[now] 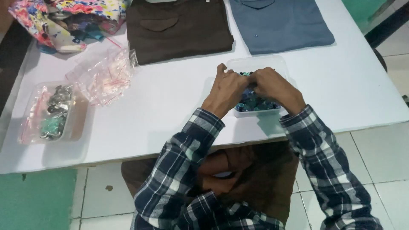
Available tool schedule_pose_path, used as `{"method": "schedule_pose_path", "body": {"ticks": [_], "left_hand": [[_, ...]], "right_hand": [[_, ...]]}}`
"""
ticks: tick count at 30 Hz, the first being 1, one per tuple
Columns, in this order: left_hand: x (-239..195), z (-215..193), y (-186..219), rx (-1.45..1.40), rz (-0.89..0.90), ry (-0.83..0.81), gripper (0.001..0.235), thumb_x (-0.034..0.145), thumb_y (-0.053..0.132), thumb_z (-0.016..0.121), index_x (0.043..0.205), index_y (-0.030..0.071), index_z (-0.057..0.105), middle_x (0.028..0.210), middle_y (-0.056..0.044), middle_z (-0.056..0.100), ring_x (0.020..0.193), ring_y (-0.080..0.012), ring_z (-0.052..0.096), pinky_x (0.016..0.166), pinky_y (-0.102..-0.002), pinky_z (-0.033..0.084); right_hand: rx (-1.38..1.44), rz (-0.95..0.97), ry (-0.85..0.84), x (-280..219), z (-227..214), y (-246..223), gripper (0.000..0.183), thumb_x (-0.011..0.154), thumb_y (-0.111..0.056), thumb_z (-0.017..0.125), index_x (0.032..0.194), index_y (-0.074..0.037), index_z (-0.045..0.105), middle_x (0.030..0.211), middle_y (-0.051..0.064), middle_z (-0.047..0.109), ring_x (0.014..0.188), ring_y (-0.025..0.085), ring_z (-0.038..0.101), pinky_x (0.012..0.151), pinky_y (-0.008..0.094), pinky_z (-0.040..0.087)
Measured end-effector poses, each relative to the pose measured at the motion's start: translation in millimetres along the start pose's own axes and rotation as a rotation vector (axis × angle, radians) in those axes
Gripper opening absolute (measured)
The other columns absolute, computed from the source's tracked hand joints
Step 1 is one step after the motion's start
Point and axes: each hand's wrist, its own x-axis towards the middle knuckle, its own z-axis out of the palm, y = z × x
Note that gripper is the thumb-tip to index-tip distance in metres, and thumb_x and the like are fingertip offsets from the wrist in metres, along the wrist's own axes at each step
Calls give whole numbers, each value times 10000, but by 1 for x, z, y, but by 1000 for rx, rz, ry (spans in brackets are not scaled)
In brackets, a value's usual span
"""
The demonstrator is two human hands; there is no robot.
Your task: A person is carefully picking small blue buttons out of a plastic container and placing them into small groups on a table, likely for counting.
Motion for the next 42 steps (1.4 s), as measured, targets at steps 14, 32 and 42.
{"method": "schedule_pose_path", "body": {"ticks": [14,32,42], "left_hand": [[28,31,-15,-114,-108,-112,116,838,103,727,882,195,783,700,-30,733,770,-211,742,1115,-566,315],[23,39,-20,-264,-141,-100,197,882,24,639,994,141,751,769,-58,715,844,-242,745,1076,-590,425],[23,36,-18,-249,-121,-146,404,776,-17,717,1166,57,638,954,-123,725,1029,-305,700,1064,-577,457]], "right_hand": [[-100,-3,48,-11,-3,22,294,864,-21,693,1151,-44,751,979,209,771,979,371,743,829,463,622],[-6,86,-17,-9,-16,13,300,880,-41,708,1177,-20,744,1003,237,768,1024,401,729,868,483,595],[-114,-26,22,40,51,49,183,804,4,659,970,7,736,840,186,761,881,369,748,760,444,612]]}}
